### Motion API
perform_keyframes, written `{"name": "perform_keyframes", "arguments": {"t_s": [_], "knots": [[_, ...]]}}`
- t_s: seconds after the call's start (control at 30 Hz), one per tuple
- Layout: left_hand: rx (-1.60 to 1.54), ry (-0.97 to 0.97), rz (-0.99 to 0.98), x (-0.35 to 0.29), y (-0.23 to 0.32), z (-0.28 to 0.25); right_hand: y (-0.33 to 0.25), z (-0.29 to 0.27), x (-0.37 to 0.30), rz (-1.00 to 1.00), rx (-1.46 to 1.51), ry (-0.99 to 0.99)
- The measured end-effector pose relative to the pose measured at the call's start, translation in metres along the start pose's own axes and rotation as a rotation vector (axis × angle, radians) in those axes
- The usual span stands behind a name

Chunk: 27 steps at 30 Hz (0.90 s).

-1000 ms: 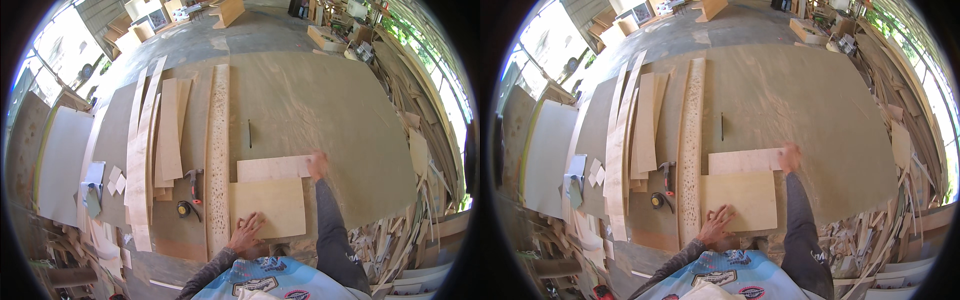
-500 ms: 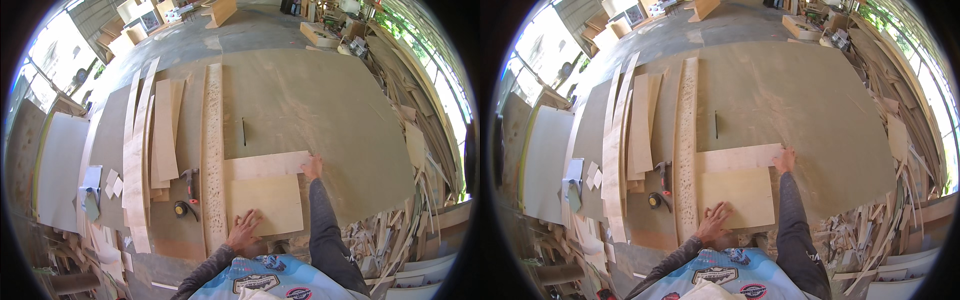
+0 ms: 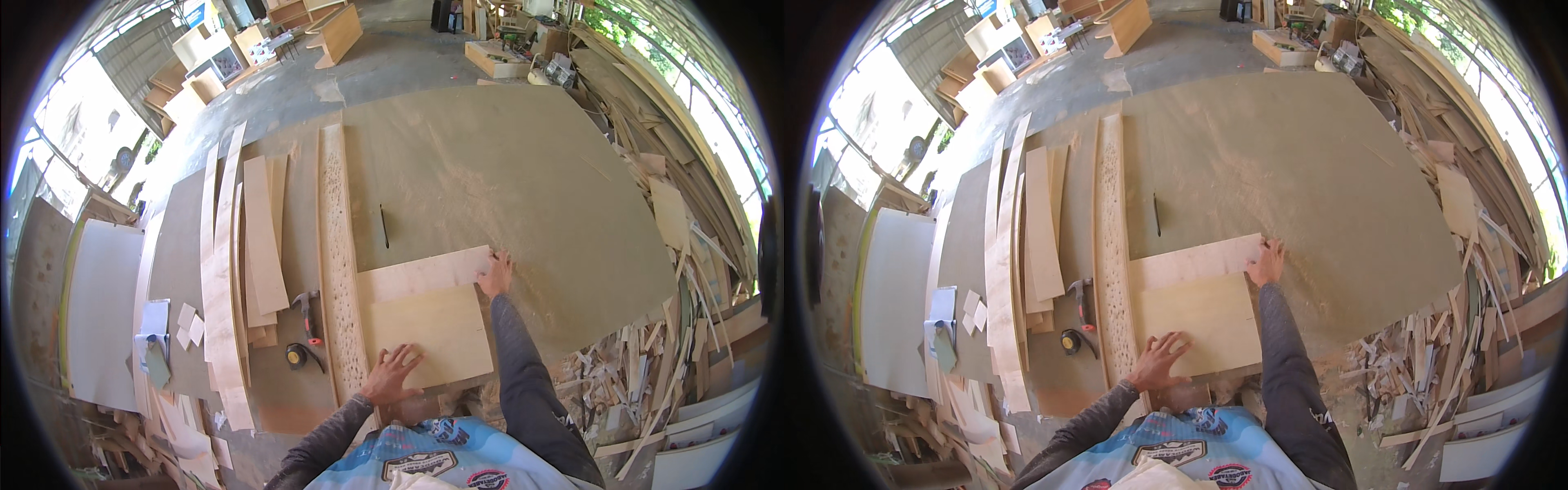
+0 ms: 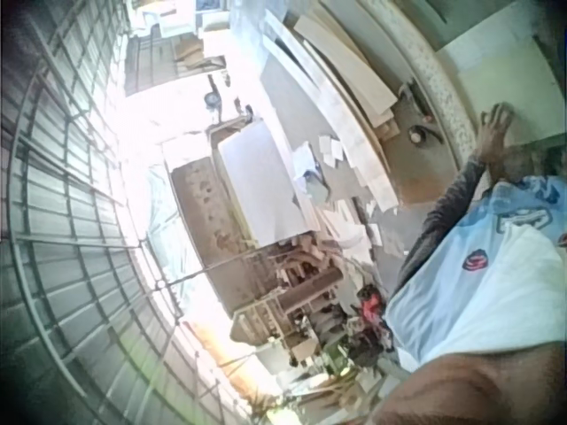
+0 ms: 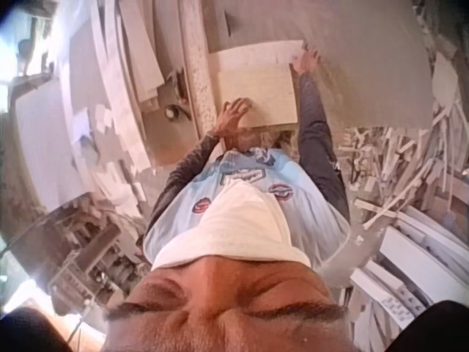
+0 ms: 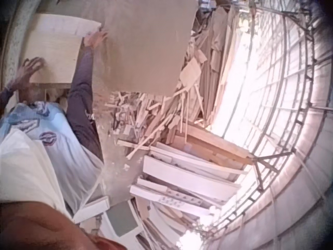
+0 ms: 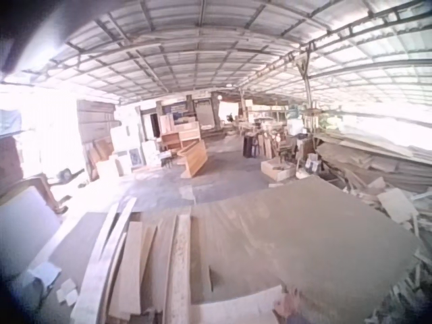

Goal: The person uses a table saw to cut small pieces of wood from a larger plank, repeatedly pushing the material through the blade by hand and stacking the cut pieces on the table.

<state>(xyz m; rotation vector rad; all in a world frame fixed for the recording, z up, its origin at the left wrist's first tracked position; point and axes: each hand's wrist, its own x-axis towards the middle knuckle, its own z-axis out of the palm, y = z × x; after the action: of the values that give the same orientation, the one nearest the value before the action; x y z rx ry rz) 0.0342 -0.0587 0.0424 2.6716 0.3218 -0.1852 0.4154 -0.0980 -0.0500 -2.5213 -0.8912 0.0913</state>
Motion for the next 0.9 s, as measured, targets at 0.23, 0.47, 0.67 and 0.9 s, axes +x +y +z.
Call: {"name": "perform_keyframes", "arguments": {"t_s": [0.23, 0.47, 0.67, 0.9], "knots": [[0.027, 0.269, -0.327, 0.087, -0.101, -0.028, 0.002, -0.010, -0.023, -0.024, 0.212, -0.100], [0.050, -0.032, -0.375, 0.131, -0.160, -0.062, 0.008, -0.019, -0.096, -0.142, 0.290, -0.079], [0.014, 0.016, -0.363, 0.119, -0.161, -0.063, -0.032, -0.059, -0.233, -0.417, 0.235, -0.250], [0.015, 0.053, -0.380, 0.113, -0.168, -0.060, -0.037, -0.051, -0.270, -0.420, -0.013, -0.244]]}}
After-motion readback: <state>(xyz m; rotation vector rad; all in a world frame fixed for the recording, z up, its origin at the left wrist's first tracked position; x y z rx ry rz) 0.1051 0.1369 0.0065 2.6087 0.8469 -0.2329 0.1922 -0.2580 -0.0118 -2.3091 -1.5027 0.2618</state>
